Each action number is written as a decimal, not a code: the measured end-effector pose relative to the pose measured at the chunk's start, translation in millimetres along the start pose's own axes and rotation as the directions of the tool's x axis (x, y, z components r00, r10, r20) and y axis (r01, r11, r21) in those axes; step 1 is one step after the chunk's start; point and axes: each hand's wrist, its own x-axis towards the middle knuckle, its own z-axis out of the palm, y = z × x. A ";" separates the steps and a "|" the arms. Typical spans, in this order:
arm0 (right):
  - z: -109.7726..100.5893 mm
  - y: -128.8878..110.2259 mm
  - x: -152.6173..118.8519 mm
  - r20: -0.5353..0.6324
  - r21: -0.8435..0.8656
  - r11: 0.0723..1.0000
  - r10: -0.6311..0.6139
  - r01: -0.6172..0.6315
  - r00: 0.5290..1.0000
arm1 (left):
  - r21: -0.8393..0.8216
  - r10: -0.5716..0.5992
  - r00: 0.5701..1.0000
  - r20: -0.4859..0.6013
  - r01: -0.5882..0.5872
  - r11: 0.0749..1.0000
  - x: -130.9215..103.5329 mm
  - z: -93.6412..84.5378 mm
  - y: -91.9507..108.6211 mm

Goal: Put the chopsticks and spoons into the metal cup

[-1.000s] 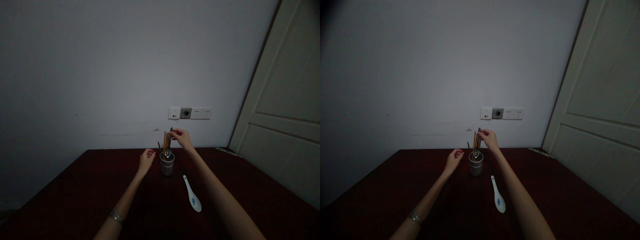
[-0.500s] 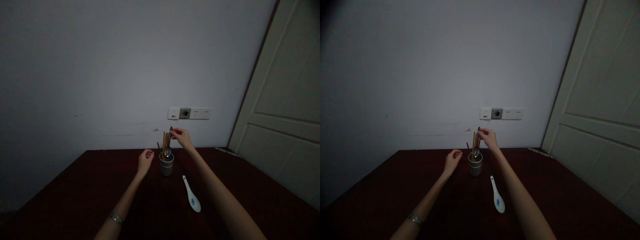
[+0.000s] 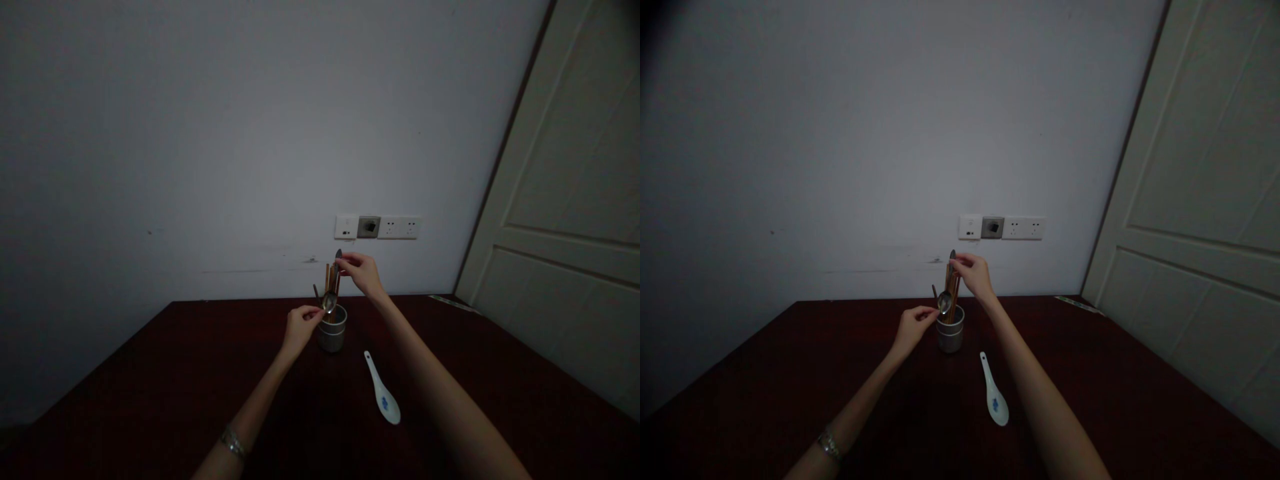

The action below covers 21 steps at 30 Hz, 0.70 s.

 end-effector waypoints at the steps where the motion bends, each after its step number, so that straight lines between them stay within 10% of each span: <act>1: 0.6 -0.9 -0.5 -0.003 0.003 1.000 0.001 -0.001 1.000 | -0.004 0.001 1.000 0.012 -0.001 1.000 -0.4 1.6 -1.3; 21: -6.8 -6.3 -12.5 -0.009 0.141 0.989 0.047 -0.046 0.999 | -0.189 -0.096 0.992 -0.077 0.080 0.979 2.9 -1.6 1.7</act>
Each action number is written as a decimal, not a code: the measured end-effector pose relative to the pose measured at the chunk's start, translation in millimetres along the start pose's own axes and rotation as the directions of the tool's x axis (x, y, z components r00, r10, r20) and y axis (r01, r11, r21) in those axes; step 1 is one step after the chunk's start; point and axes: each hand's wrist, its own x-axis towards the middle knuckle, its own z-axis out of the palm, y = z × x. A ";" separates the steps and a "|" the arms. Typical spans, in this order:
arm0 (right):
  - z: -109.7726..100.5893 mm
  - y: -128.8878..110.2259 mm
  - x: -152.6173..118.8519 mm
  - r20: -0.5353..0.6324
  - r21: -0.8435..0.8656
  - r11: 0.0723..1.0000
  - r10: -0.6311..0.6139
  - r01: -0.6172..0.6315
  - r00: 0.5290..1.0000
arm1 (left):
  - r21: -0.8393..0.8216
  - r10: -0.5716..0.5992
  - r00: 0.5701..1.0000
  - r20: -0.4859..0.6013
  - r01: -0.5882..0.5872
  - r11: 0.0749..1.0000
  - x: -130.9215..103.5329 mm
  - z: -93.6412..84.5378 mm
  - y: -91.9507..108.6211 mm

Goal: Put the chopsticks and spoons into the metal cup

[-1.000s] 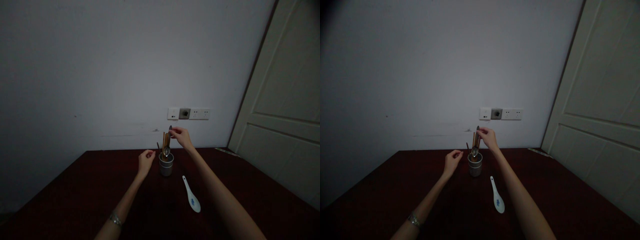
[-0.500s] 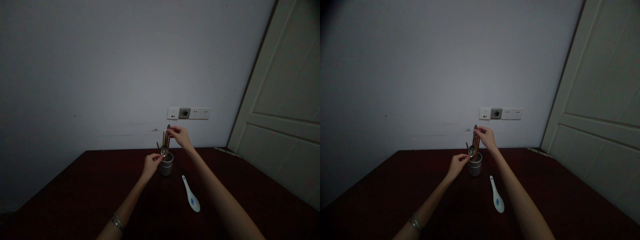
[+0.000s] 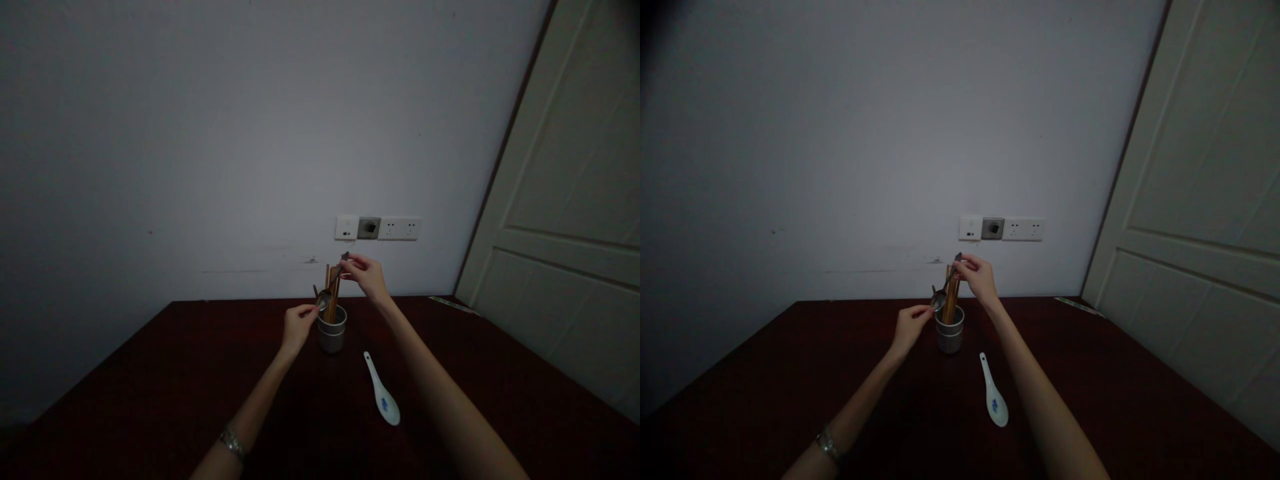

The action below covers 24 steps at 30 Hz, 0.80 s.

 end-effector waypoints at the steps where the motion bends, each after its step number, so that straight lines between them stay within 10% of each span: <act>1: -2.9 -0.7 -2.6 -0.005 0.007 1.000 0.007 -0.007 1.000 | 0.003 0.012 1.000 -0.025 -0.012 1.000 3.7 -3.4 1.0; 9: -31.9 14.7 -28.5 0.005 0.006 0.989 0.148 -0.148 0.989 | 0.084 0.203 0.969 -0.143 -0.192 0.978 72.1 -21.3 31.7; 17: -62.4 53.4 -46.5 -0.126 -0.006 0.968 0.250 -0.252 0.960 | 0.304 0.419 0.897 0.139 -0.441 0.845 122.6 -11.2 77.2; 24: -60.3 85.2 -54.6 0.058 -0.204 0.947 0.265 -0.249 0.962 | 0.454 0.490 0.775 0.399 -0.631 0.629 131.2 -6.0 94.6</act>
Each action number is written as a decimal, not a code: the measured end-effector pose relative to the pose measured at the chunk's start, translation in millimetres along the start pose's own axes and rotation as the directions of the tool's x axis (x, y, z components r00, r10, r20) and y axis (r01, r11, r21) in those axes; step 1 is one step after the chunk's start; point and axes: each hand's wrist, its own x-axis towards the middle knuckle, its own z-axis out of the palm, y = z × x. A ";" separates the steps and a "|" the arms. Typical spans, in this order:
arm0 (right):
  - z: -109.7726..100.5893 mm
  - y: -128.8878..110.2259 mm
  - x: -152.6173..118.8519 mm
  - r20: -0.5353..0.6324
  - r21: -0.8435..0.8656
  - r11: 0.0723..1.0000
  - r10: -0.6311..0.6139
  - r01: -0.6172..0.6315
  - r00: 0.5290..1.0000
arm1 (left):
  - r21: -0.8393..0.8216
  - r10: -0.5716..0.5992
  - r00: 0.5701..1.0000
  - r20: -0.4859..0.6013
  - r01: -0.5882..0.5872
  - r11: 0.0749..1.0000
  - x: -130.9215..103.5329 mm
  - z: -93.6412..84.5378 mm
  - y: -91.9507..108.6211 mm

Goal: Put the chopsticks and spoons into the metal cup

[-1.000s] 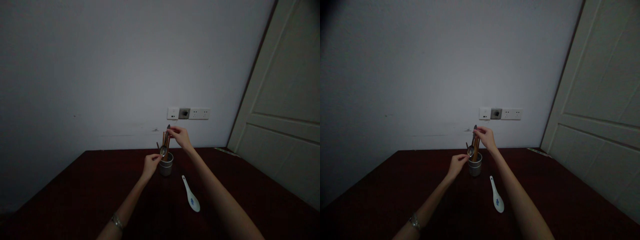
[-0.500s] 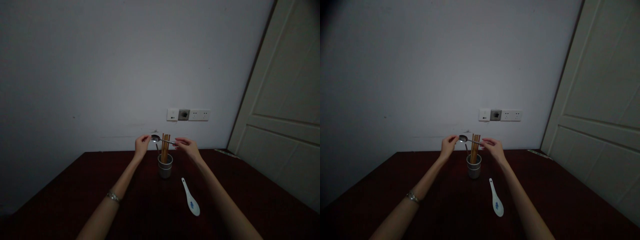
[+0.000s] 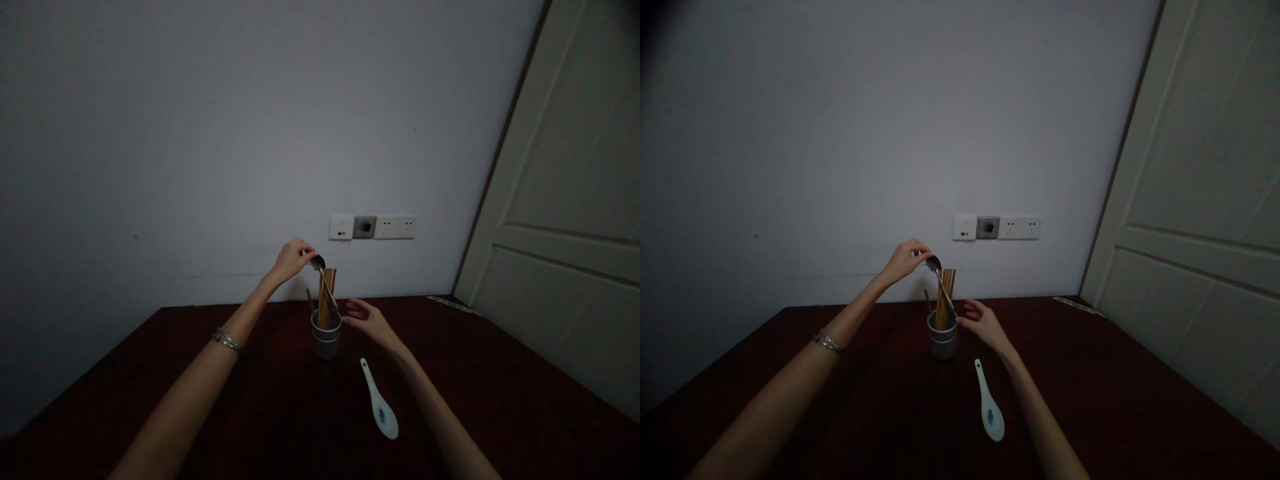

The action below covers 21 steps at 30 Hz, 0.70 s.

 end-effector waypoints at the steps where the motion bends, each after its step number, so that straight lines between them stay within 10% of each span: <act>1: 3.5 3.6 0.1 0.036 -0.025 1.000 0.010 -0.009 0.999 | 0.023 0.013 1.000 0.020 -0.013 1.000 -0.1 1.0 1.6; 21: 29.9 37.9 -1.2 0.235 -0.060 0.998 -0.009 0.024 0.972 | 0.274 0.014 0.932 0.363 -0.121 0.954 -34.6 40.7 18.0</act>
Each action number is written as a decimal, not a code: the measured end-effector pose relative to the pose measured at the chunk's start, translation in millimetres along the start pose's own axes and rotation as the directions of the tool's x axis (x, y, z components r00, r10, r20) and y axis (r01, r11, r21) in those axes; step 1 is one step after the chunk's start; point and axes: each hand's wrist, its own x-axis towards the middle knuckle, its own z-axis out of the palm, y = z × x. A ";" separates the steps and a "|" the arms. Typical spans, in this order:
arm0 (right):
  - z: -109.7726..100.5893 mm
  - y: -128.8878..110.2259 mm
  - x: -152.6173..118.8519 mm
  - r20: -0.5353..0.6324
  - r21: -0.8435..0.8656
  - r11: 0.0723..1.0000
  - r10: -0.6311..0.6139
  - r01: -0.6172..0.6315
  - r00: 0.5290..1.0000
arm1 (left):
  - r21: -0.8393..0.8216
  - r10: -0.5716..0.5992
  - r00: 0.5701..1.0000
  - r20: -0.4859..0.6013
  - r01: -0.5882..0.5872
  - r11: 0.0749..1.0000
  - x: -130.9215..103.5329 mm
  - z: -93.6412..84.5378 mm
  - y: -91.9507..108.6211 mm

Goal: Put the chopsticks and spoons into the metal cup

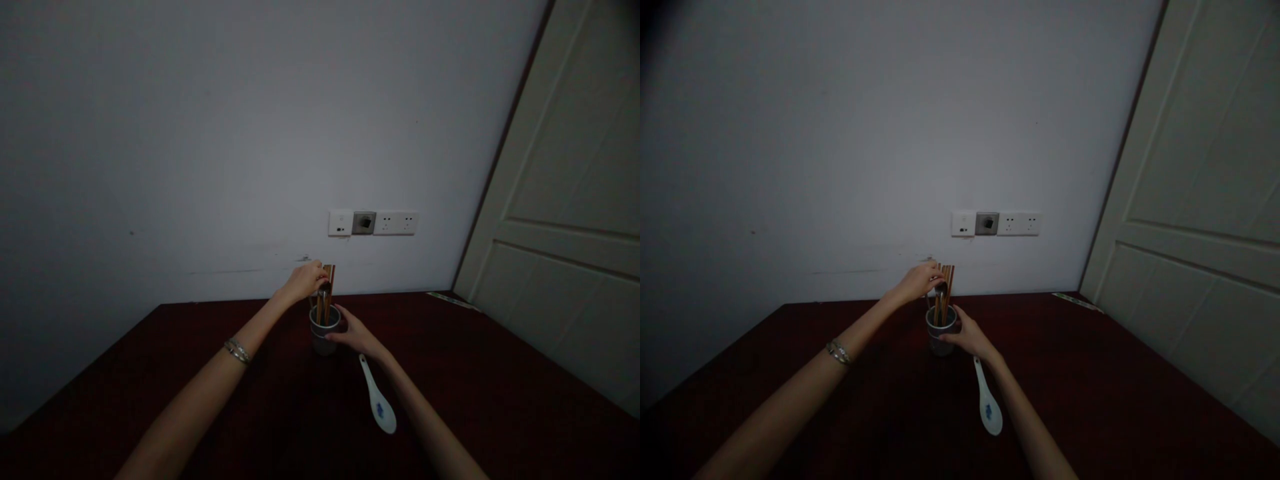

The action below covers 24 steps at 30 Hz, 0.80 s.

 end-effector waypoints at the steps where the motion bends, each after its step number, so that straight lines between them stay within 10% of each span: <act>1: 0.0 -0.1 -0.1 0.001 -0.006 1.000 -0.002 0.002 1.000 | -0.003 0.008 1.000 -0.005 -0.008 1.000 -1.2 1.8 -0.2; 24: 1.1 3.9 1.8 0.021 0.040 0.999 -0.014 0.013 1.000 | 0.052 -0.066 0.998 0.012 0.065 0.997 0.8 3.5 4.7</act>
